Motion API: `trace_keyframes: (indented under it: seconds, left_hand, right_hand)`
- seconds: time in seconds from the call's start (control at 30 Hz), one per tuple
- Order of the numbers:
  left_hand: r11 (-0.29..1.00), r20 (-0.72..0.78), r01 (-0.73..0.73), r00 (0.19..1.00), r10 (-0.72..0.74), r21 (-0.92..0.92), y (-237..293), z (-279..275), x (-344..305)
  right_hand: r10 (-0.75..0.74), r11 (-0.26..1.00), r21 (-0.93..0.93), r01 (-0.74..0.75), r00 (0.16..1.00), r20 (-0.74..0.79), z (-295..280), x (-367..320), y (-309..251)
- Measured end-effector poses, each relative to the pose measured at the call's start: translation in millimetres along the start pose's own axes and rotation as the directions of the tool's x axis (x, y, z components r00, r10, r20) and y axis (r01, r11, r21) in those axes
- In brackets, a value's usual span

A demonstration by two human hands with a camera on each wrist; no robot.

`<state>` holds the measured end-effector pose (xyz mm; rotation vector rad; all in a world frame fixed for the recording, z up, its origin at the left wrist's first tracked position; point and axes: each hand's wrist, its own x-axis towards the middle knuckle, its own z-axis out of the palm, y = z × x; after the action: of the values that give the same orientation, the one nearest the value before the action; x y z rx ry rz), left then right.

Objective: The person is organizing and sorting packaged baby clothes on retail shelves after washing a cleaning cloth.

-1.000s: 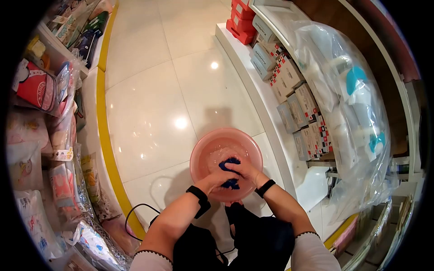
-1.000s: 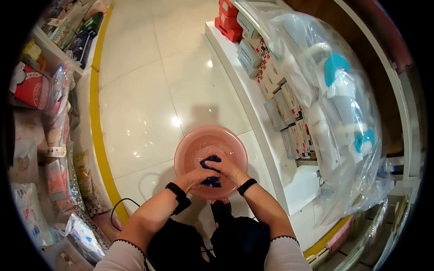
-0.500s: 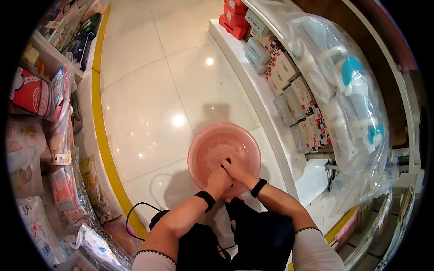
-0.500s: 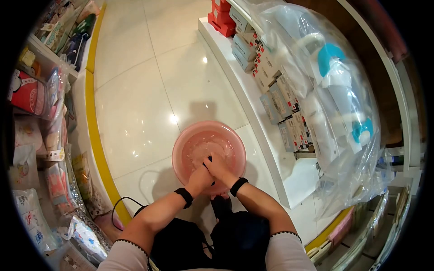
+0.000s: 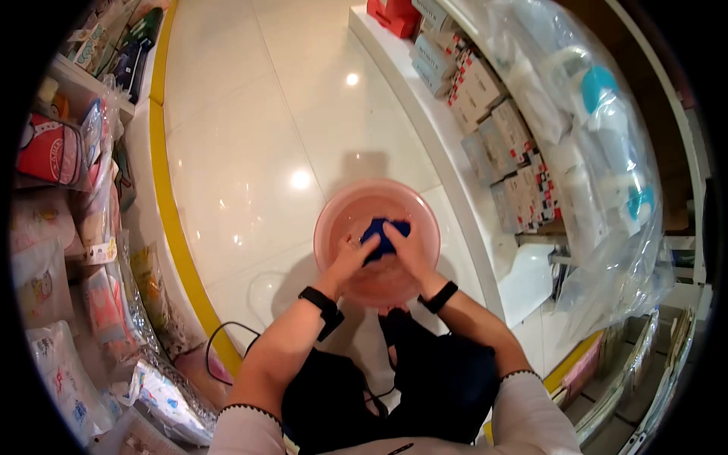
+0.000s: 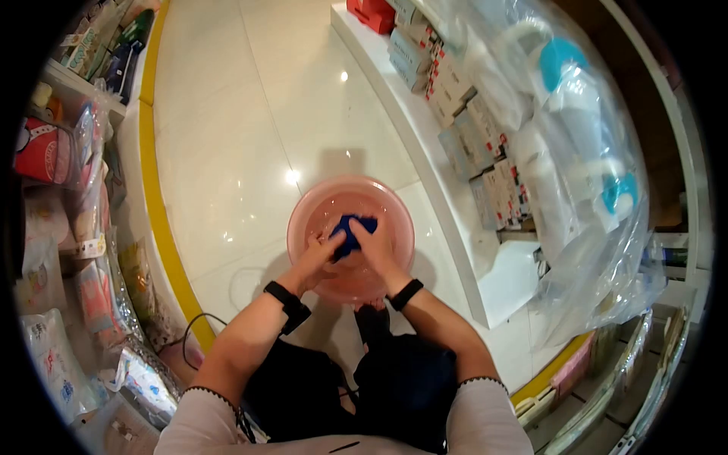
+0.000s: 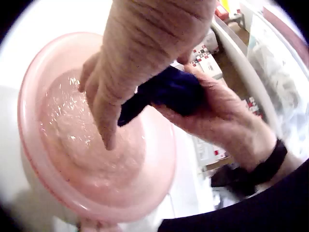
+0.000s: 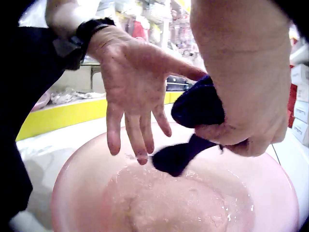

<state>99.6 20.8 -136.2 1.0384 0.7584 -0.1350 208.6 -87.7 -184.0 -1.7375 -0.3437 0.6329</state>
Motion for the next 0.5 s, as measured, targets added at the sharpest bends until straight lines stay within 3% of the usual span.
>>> trace_keyframes:
  seconds: [0.03, 0.07, 0.17, 0.2, 0.33, 0.43, 0.5]
  left_hand:
    - [0.965, 0.106, 0.175, 0.982, -0.156, -0.196, 11.9, -0.1, -11.9]
    - [0.865, 0.232, 0.345, 0.933, -0.274, -0.366, 17.5, -1.4, -17.4]
    - [0.726, 0.182, 0.168, 0.981, -0.060, -0.667, -10.6, 2.0, 5.8]
    - [0.679, 0.066, 0.061, 0.998, -0.019, -0.732, -6.9, 2.4, 6.2]
    - [0.753, -0.004, 0.030, 0.999, -0.043, -0.657, 10.1, -4.7, -5.2]
    - [0.776, 0.055, 0.100, 0.995, -0.085, -0.622, 6.5, -16.5, -1.5]
    - [0.776, 0.204, 0.216, 0.972, -0.115, -0.593, 15.3, -11.2, -8.5]
  right_hand:
    - [-0.037, 0.998, -0.063, 0.032, 0.995, -0.089, 4.4, -6.8, -11.0]
    - [-0.071, 0.997, -0.021, 0.070, 0.996, -0.051, 8.4, -16.5, -37.7]
    - [-0.302, 0.894, -0.301, 0.332, 0.943, 0.143, 19.0, -37.7, -33.4]
    - [-0.318, 0.913, -0.190, 0.361, 0.921, 0.223, 18.8, -46.8, -59.3]
    - [-0.061, 0.996, -0.030, 0.081, 0.904, 0.423, 5.2, -43.2, -51.8]
    - [-0.091, 0.993, 0.108, 0.040, 0.852, 0.516, -5.6, -20.4, -35.1]
    - [0.063, 0.943, 0.293, -0.155, 0.952, 0.301, 3.7, -22.4, -33.1]
